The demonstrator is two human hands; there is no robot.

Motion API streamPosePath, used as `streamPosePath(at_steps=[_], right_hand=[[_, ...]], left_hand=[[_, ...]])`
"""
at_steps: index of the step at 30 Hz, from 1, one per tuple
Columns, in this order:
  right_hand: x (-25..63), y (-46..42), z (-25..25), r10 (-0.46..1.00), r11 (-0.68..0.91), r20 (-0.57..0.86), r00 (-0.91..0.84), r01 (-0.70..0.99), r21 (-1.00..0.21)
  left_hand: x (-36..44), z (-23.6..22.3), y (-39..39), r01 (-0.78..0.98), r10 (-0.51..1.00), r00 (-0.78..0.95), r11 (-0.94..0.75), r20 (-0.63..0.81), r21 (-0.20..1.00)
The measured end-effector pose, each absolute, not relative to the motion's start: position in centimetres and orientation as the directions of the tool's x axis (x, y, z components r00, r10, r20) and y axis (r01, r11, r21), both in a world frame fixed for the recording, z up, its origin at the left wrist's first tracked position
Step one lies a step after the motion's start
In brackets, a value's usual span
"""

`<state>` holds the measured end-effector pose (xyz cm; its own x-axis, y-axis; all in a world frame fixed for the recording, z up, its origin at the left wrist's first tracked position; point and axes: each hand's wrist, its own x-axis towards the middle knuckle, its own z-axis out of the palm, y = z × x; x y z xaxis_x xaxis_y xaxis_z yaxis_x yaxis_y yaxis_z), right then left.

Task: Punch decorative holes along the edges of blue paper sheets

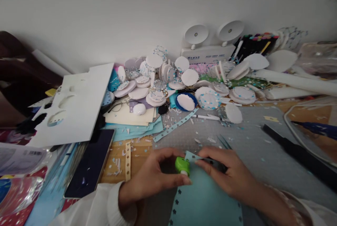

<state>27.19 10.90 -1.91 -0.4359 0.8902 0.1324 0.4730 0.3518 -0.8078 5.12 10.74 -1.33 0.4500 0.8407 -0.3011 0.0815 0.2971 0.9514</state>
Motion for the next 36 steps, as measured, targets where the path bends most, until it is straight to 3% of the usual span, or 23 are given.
streamPosePath(at_steps=[15,21,25,31,36], right_hand=[[26.4,10.6,-2.5,0.903,0.324,0.111,-0.415,0.489,-0.810],[25.9,10.0,-2.7,0.908,0.269,0.040,-0.418,0.505,-0.820],[25.5,9.7,-2.8,0.912,0.276,0.074,-0.404,0.469,-0.839],[25.5,10.4,-2.5,0.926,0.229,0.044,-0.374,0.467,-0.854],[26.2,10.9,-2.7,0.919,0.238,0.049,-0.391,0.452,-0.860]], left_hand=[[5.1,-1.7,9.7,0.322,0.940,0.277,0.105,-0.200,0.941],[5.4,-1.9,9.3,0.330,0.948,0.287,0.039,-0.140,0.943],[5.5,-2.3,9.2,0.341,0.955,0.274,0.014,-0.114,0.940],[5.7,-1.8,10.3,0.264,0.920,0.336,0.115,-0.204,0.957],[5.3,-1.7,11.2,0.076,0.833,0.461,0.307,-0.307,0.949]])
